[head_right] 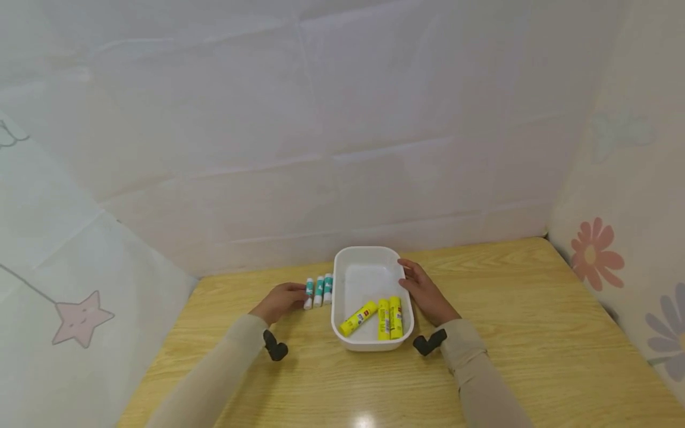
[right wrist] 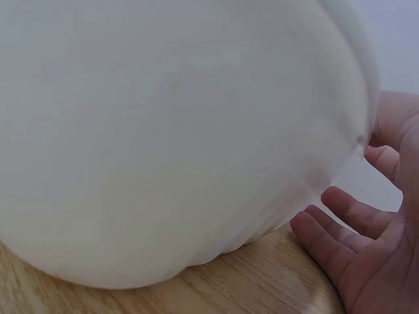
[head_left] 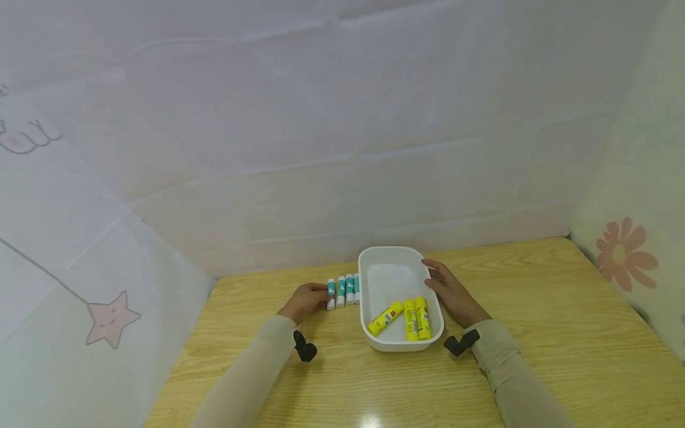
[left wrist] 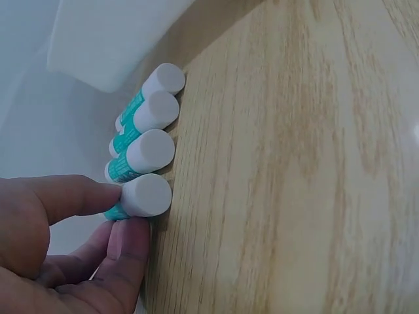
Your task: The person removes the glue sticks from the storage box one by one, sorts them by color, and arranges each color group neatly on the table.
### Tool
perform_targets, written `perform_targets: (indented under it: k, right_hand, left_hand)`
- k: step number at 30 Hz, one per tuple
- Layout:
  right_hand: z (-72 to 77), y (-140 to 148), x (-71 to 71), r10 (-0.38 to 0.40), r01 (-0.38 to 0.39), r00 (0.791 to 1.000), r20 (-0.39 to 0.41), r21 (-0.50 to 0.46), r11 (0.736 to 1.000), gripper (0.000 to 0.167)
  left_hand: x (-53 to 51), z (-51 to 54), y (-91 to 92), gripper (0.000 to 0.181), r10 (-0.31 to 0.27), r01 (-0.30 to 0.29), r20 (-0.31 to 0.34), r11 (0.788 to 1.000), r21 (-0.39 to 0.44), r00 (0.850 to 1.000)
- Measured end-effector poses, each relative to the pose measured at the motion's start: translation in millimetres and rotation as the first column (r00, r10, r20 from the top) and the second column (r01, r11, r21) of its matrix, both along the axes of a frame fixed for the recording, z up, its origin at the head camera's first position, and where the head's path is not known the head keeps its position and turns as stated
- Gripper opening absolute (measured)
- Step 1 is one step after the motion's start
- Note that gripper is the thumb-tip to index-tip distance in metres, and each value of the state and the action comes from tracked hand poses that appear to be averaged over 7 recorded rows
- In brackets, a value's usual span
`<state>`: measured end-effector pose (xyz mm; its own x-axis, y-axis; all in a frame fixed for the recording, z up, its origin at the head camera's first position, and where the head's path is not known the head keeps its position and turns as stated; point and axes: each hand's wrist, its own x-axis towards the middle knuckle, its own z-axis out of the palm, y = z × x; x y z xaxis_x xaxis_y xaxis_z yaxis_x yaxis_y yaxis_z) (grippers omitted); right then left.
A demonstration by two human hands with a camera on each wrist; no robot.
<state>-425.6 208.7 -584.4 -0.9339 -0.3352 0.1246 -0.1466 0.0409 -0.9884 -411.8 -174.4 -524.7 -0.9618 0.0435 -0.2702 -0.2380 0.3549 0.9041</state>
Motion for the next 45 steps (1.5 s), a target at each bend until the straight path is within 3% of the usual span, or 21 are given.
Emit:
perform_targets:
  k: [11,18,24,30,36,42,45]
  right_hand:
    - [-2.1,0.2,0.2,0.0,0.001,0.999,0.049,-0.018,1.0,0.049]
    - [-4.1,-1.3,-0.8,0.017,-0.016,0.999,0.042,-0.034,0.999,0.05]
    - [-3.2,-1.8,-0.4,0.0,0.0,0.999,0.037,0.003,1.0,0.05]
    - [-1.8,-1.5,0.5,-0.009,0.009,1.0,0.028,0.014,1.0,0.051]
    - [-1.0,0.2,-0.1,-0.006,0.006,1.0,0.015,0.022,1.0,0.052]
    - [4.5,0.3,2.7,0.01,-0.01,1.0,0.004,0.014,1.0,0.052]
    - [3.7,-1.1,1.2,0.008,-0.008,1.0,0.0,0.017,1.0,0.052]
  left_hand:
    - [3.9,-2.6,-4.1,0.046,-0.003,0.004,-0.013,0.999,0.043,1.0]
    - [5.5,0.9,-8.4,0.046,0.029,-0.029,0.008,0.996,0.085,1.0]
    - [6.9,18.8,-7.4,0.046,0.071,-0.069,-0.027,0.993,0.094,0.997]
    - [11.4,49.7,17.5,0.04,0.067,-0.045,-0.116,0.982,0.182,0.991]
    - [22.9,76.6,50.2,0.038,-0.006,0.042,-0.199,0.983,0.178,0.98]
    - [27.7,85.2,75.4,0.047,-0.163,0.197,-0.178,0.961,0.193,0.97]
    - [27.7,86.4,86.7,0.049,-0.21,0.237,-0.138,0.944,0.228,0.968]
